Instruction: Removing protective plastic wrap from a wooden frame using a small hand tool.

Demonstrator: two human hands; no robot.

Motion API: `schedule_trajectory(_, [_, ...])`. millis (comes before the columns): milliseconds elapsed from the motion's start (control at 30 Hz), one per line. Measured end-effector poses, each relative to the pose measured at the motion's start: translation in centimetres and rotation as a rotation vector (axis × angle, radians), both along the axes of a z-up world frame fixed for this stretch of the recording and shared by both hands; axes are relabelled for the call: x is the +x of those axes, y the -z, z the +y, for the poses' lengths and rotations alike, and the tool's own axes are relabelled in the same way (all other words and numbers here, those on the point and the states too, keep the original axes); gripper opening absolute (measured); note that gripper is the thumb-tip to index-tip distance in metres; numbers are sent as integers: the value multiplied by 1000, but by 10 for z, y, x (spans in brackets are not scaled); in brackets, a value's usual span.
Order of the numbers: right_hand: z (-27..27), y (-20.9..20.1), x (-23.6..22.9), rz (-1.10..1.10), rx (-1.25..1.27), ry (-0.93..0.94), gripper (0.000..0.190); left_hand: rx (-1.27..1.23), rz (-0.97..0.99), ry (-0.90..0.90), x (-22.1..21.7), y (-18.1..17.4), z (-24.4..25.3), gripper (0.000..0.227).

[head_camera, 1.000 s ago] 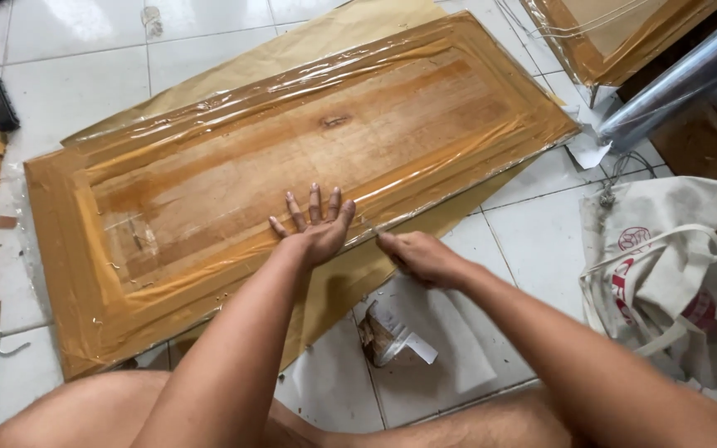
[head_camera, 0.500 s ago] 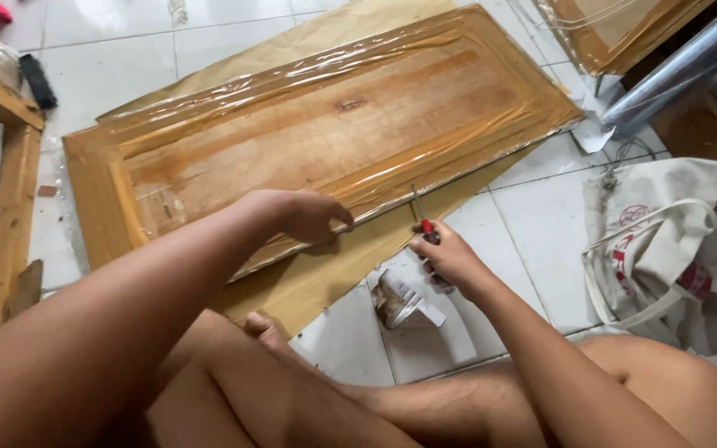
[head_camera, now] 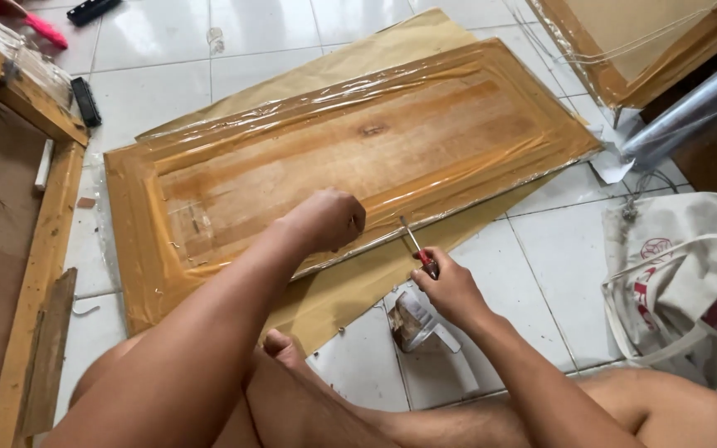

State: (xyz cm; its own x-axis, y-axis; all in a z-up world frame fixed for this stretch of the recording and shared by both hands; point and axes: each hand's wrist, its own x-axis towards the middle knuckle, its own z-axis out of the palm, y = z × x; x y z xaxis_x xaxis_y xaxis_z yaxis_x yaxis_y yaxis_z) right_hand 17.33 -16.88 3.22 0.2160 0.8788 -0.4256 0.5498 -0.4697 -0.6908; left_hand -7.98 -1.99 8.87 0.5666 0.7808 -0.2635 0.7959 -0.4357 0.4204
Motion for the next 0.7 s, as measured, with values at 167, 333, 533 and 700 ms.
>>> schedule_trajectory(167, [0, -39, -14, -88, -88, -139, 55, 60, 432, 24, -5, 40, 30, 69])
schedule_trajectory(333, [-6, -105, -37, -145, -87, -337, 56, -170, 697, 24, -19, 33, 17, 110])
schedule_trajectory(533, [-5, -119, -58, -123, -148, -420, 51, -148, 664, 70, -26, -8, -5, 112])
schedule_trajectory(700, [-5, -113, -67, -226, -228, -414, 54, -194, 691, 47, -26, 5, -3, 116])
